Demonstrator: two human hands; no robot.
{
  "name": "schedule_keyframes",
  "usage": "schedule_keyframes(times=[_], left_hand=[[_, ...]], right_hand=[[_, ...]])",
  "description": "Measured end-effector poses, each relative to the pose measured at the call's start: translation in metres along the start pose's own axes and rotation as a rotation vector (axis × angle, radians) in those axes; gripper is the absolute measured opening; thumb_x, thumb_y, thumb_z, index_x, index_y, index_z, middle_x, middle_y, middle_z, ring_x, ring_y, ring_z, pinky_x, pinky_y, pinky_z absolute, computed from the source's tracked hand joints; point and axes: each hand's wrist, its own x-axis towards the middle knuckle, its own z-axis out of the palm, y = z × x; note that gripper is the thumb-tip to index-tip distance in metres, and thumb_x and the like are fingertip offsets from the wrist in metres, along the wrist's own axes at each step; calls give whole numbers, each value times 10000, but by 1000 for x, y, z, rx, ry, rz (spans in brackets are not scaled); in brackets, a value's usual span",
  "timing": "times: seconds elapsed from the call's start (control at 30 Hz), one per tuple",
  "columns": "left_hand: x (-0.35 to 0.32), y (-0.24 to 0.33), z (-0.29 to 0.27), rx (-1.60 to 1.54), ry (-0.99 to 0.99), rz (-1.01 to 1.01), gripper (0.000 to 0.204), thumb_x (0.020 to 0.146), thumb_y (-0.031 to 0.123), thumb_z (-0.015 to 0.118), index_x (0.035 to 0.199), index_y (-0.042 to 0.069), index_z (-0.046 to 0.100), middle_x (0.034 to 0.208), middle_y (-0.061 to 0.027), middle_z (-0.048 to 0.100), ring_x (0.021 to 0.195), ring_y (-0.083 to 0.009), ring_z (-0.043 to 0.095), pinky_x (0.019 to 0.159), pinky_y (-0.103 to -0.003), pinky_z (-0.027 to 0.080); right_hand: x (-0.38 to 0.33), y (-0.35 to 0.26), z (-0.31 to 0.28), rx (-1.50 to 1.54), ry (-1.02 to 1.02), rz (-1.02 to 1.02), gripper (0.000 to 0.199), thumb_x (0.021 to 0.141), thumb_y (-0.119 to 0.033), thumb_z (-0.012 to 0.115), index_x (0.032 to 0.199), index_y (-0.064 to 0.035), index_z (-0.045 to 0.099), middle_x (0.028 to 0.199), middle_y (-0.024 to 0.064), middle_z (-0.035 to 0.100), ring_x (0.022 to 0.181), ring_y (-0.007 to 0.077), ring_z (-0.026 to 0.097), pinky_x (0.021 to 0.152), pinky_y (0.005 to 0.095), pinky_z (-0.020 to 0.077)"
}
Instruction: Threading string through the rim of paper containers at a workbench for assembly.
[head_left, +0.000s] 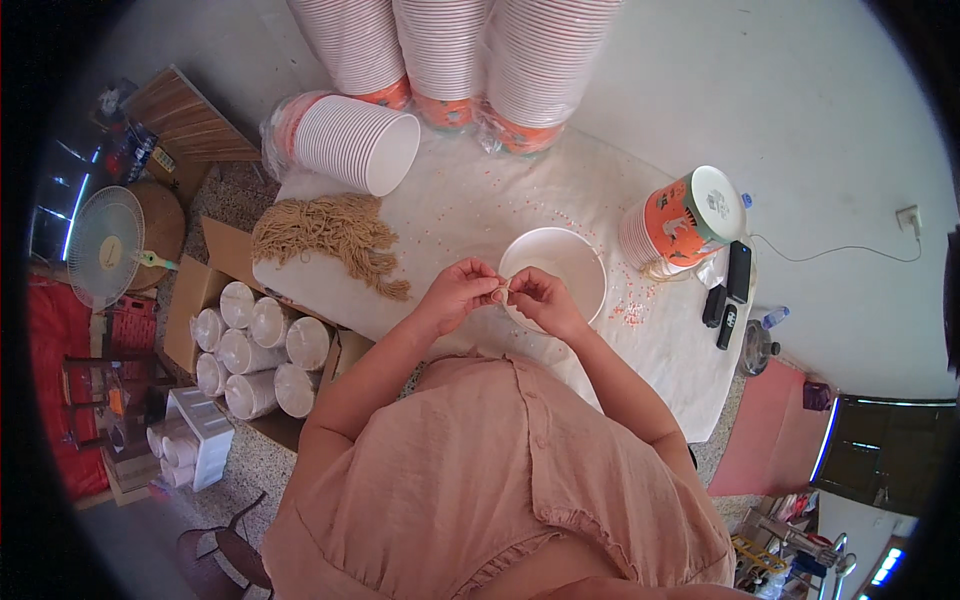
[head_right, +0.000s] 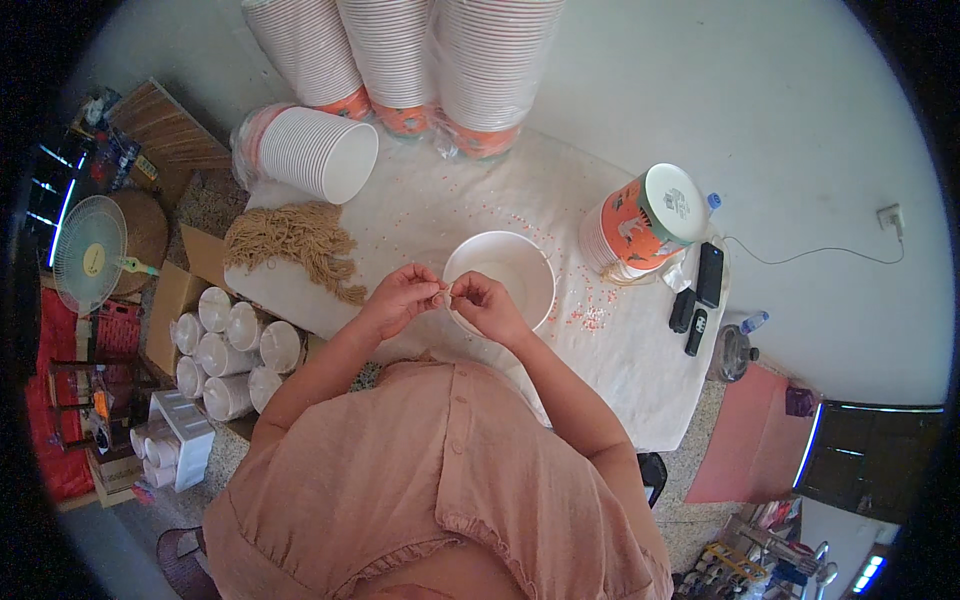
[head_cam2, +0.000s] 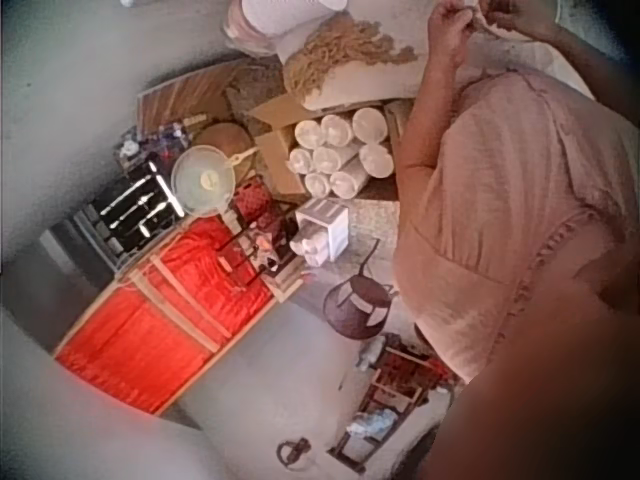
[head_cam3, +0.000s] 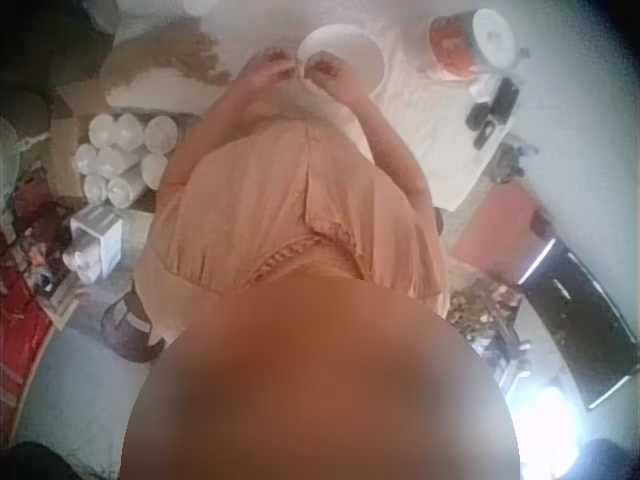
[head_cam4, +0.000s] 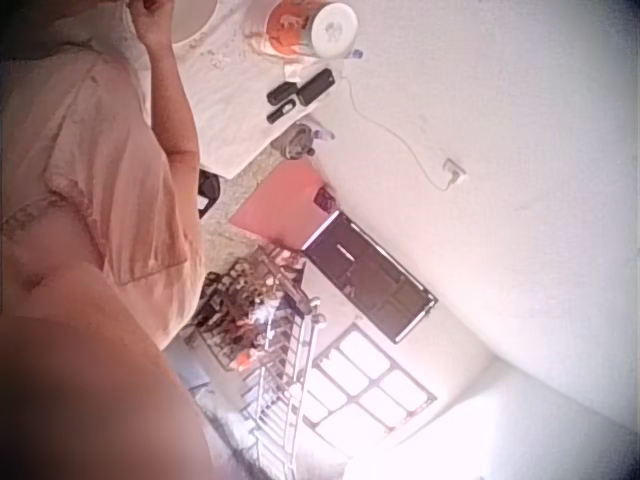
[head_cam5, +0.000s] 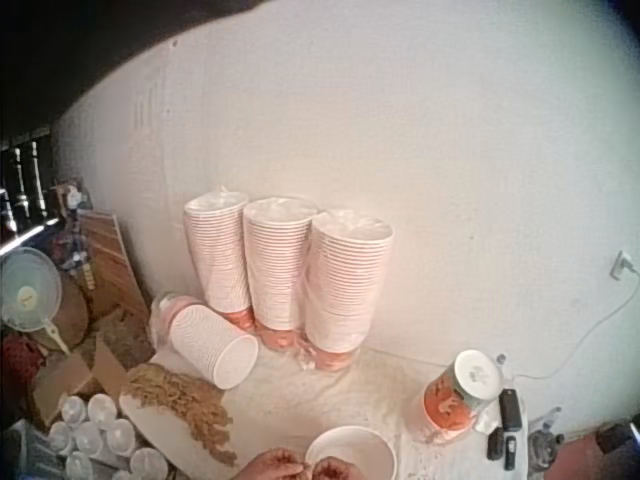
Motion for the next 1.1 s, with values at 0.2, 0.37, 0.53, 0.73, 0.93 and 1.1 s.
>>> schedule_keyframes(times=[0.2, 0.37, 0.53, 0.73, 0.93, 1.1], left_hand=[[-1, -2, 8, 169, 148, 94, 112, 851, 45, 635, 929, 39, 554, 918, -83, 649, 828, -153, 634, 773, -280, 528], [2, -7, 9, 325, 134, 247, 99, 843, 35, 642, 913, 26, 573, 892, -57, 651, 808, -109, 614, 749, -245, 506], [-4, -4, 20, 494, 146, 364, 58, 841, 18, 640, 878, 14, 595, 848, -30, 648, 782, -73, 595, 711, -213, 482], [-5, -3, 24, 602, 109, 439, 54, 844, 3, 629, 892, 9, 605, 839, -22, 651, 768, -71, 595, 698, -215, 482], [-2, -2, 12, 389, 149, 307, 97, 874, 103, 628, 929, 25, 611, 867, -17, 647, 747, -80, 584, 686, -227, 478], [-10, -2, 14, 396, 115, -26, 233, 884, 211, 637, 1050, 49, 626, 979, -22, 637, 835, -85, 559, 717, -253, 462]], right_hand=[[2, 4, 2, 24, 17, -45, 100, 866, -40, 615, 955, 2, 598, 857, 5, 621, 787, 59, 567, 704, 218, 470], [2, 3, 2, -11, 50, -23, 152, 876, -83, 634, 992, 15, 628, 885, 30, 656, 791, 69, 587, 712, 225, 484], [2, -2, 6, -100, 91, -22, 151, 870, -113, 650, 949, 16, 653, 839, 24, 661, 756, 66, 584, 686, 227, 485], [3, 6, 3, -108, 111, 3, 102, 854, -85, 662, 886, 12, 665, 789, 12, 654, 726, 54, 569, 650, 224, 474], [0, 6, 1, -84, 108, -99, 68, 844, -41, 660, 888, 11, 665, 817, 2, 656, 744, 52, 573, 671, 222, 484], [-3, 2, 1, -117, 127, -166, 64, 846, -31, 656, 900, 2, 669, 844, 9, 657, 767, 59, 582, 687, 219, 488]])
